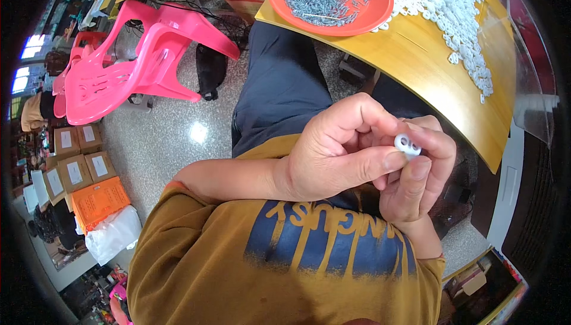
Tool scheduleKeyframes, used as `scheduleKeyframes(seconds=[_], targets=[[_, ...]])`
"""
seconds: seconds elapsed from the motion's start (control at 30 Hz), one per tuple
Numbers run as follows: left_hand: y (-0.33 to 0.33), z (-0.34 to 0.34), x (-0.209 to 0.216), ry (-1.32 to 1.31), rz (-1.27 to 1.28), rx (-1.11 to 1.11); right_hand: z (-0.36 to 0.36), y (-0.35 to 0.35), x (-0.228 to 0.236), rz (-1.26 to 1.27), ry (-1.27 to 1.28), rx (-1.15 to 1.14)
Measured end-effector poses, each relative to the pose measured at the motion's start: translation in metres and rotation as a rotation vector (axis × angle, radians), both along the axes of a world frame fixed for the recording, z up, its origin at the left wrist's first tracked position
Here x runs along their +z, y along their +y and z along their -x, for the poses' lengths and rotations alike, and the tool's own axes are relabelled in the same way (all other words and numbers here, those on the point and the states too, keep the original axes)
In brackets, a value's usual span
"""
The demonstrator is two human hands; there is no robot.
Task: Assembling small white plastic components by manually inserting metal screws into them.
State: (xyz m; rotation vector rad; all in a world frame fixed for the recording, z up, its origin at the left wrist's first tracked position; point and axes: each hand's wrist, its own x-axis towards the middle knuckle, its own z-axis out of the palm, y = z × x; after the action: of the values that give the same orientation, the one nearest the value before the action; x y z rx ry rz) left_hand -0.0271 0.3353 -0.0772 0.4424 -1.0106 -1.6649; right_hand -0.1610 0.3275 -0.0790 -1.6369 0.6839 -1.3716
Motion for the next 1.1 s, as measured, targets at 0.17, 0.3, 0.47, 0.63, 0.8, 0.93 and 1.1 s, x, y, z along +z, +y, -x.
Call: scheduleKeyframes(seconds=[0.17,0.3,0.47,0.63,0.8,0.93,1.1], targets=[[-0.006,0.003,0.006,0.102,-0.111,0.036,-0.001,-0.009,-0.003,0.0,-0.03,0.001],[-0.015,0.0,0.009,0.028,-0.207,0.041,0.002,-0.019,-0.007,0.01,-0.03,0.028],[-0.035,-0.005,0.0,-0.108,-0.278,-0.023,0.006,-0.034,-0.014,0.003,0.098,-0.066],[-0.053,-0.006,0.001,-0.173,-0.326,-0.031,0.01,-0.05,-0.02,-0.045,0.15,-0.068],[-0.086,-0.01,0.009,-0.27,-0.295,-0.016,0.022,-0.066,-0.028,-0.18,0.107,-0.105],[-0.114,-0.013,0.023,-0.306,-0.213,-0.023,0.032,-0.08,-0.012,-0.182,-0.013,-0.062],[-0.125,-0.009,0.02,-0.325,-0.173,0.006,0.044,-0.09,-0.004,-0.164,-0.304,0.06]])
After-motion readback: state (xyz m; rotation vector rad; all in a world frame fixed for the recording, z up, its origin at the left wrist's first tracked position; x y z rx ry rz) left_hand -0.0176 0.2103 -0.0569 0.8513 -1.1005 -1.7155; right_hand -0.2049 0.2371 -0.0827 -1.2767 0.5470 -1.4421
